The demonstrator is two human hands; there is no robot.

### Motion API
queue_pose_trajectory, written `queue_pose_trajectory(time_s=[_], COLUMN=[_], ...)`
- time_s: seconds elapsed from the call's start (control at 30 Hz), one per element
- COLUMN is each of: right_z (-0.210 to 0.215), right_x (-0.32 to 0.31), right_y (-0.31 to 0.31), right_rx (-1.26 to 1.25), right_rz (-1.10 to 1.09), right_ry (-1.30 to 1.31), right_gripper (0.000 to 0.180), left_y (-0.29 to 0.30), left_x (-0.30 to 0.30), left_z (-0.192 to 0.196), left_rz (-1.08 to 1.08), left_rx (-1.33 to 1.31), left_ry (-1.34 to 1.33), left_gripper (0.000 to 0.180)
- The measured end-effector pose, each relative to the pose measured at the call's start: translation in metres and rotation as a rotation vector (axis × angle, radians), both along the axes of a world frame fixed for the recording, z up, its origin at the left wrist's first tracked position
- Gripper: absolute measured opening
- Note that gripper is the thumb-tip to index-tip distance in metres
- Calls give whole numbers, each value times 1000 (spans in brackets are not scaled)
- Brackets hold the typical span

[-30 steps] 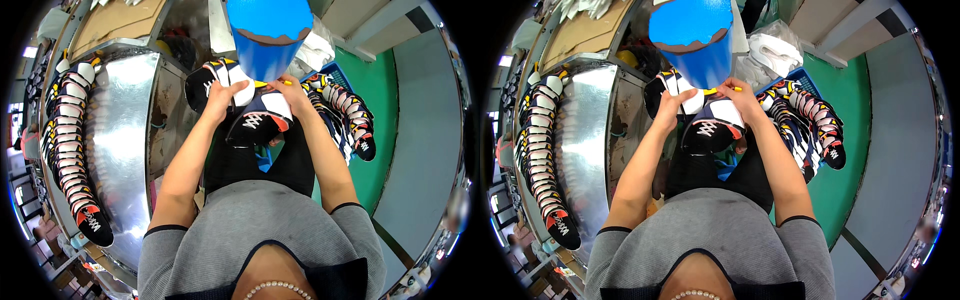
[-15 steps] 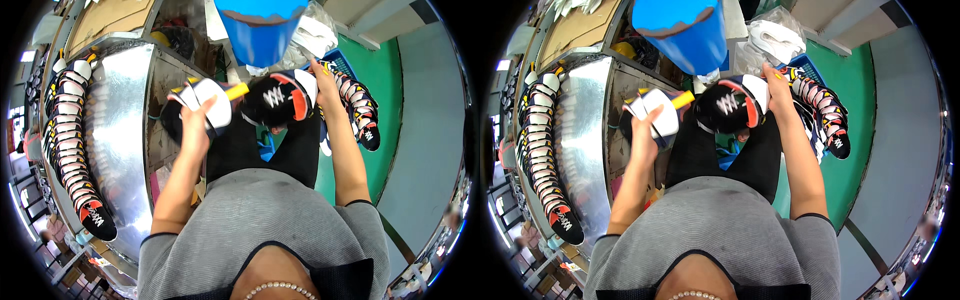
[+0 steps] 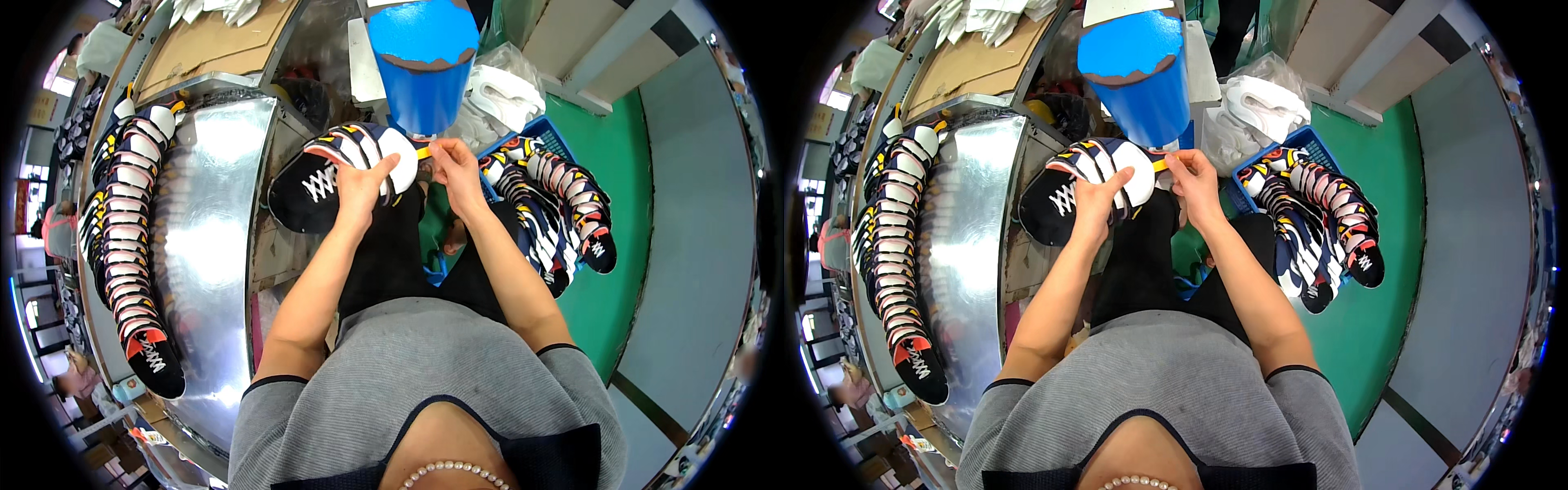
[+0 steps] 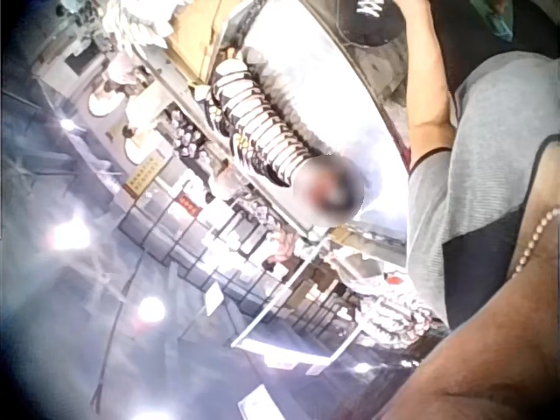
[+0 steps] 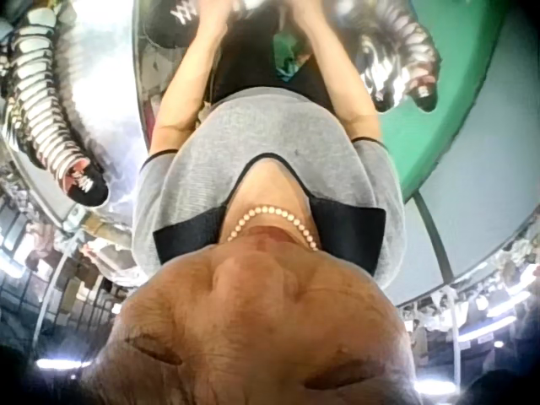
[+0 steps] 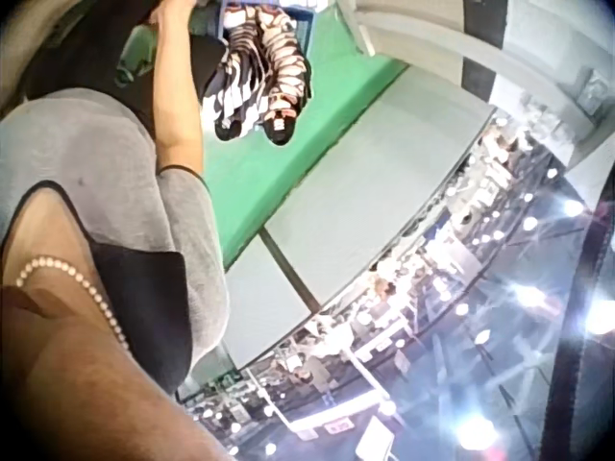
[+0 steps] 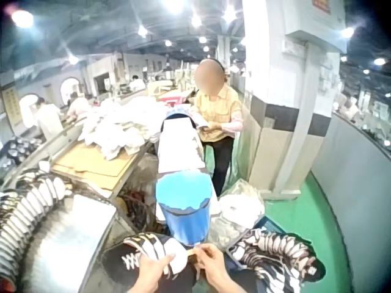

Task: The person takes a shoe from a basket, places a tag against the shoe tongue, and uses a tagging tool to attach the tag before placing the shoe on a metal surface.

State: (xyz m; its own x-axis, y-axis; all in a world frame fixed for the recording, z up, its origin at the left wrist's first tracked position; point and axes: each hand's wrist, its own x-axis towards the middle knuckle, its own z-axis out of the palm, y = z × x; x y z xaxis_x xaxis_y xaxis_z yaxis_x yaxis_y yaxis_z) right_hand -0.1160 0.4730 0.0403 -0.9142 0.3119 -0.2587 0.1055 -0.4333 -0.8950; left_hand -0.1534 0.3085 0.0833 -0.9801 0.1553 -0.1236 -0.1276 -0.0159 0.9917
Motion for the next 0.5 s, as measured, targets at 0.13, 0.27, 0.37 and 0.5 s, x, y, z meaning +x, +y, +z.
queue_pose_trajectory(time_s=[0.13,0.27,0.37,0.5], right_z=[-4,-29,-20,-4], right_x=[-16,-37,-51,-68], right_y=[5,31,35,27], right_rx=[-134,-431,-348,-202], right_rz=[-4,-6,-13,74], right_ry=[48,-60,-60,-72], right_gripper=[7,4,6,13], left_y=[0,18,20,-3], left_x=[-28,-45,-61,-58], left_z=[-12,-9,-21,-21], left_rz=[-72,-30,-15,-4], left_rx=[33,278,422,721], left_ry=[-32,-342,-565,-798], left_gripper=[34,23,32,36])
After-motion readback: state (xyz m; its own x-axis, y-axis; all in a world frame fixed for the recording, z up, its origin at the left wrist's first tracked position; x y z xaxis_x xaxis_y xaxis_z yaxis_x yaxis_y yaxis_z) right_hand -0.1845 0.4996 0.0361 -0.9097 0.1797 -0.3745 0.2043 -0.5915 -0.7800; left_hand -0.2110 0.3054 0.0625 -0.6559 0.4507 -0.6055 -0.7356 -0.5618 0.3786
